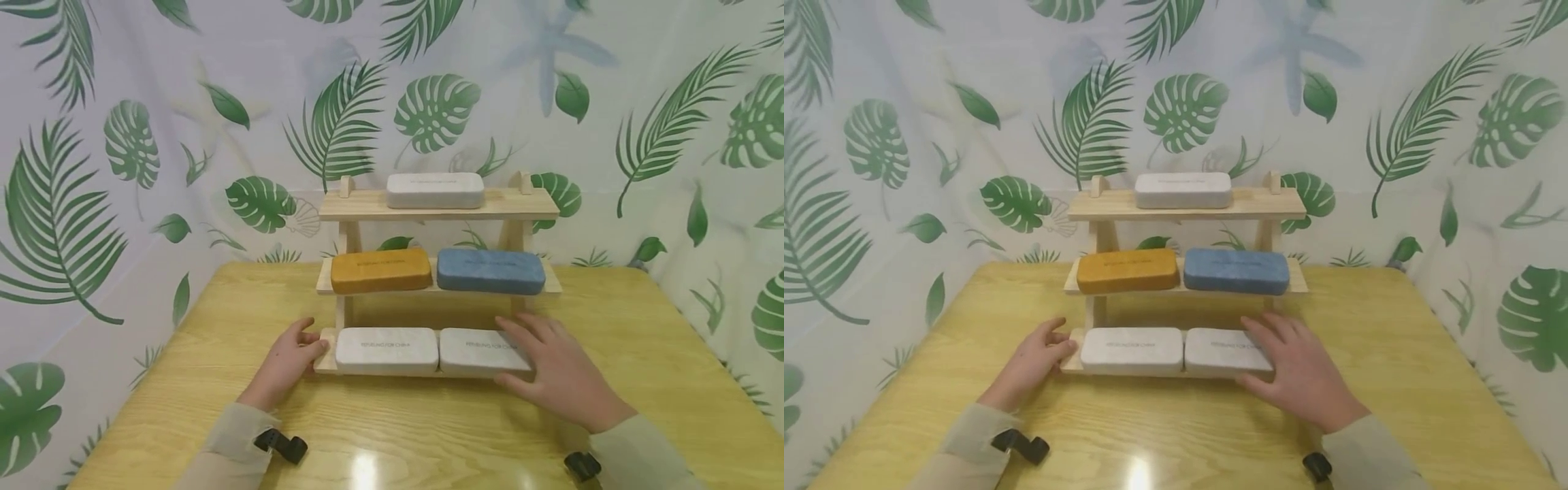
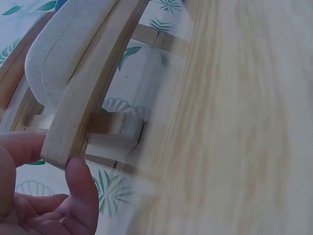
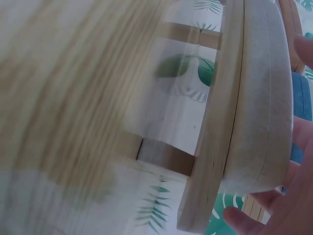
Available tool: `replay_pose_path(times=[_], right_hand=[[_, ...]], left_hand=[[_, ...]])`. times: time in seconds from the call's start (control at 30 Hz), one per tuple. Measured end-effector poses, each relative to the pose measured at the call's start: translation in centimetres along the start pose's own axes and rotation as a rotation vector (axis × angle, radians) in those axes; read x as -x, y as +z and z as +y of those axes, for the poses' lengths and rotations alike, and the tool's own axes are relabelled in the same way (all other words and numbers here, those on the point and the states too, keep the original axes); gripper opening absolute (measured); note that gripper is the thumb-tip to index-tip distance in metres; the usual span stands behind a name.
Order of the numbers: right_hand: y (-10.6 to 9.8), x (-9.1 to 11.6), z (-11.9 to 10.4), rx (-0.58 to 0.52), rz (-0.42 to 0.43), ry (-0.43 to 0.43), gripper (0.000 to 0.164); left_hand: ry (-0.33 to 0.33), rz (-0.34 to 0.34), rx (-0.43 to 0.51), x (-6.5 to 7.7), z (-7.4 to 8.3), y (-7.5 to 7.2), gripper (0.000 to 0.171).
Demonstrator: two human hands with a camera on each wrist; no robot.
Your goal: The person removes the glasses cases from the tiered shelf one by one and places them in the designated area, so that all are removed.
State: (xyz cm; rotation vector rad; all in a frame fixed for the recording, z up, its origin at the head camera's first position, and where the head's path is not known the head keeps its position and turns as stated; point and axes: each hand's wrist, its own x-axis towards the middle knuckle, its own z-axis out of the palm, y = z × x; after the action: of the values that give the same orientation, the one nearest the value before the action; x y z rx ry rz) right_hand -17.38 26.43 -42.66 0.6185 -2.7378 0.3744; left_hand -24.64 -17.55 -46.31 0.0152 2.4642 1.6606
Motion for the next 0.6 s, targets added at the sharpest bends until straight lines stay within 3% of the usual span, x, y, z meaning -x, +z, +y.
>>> replay_pose_path(times=[0.4,0.6], right_hand=[[1.5,-1.2,-0.6,0.020,-0.020,-0.008,0.090],[2.0,-1.3,-0.5,0.054,-0.067,0.023,0.093]], left_hand=[[0.017,-0.106,0.196,0.2,-0.8,0.0,0.066],[-0.002,-0.124,0.284,0.0,-1.2,0.1,0.064]])
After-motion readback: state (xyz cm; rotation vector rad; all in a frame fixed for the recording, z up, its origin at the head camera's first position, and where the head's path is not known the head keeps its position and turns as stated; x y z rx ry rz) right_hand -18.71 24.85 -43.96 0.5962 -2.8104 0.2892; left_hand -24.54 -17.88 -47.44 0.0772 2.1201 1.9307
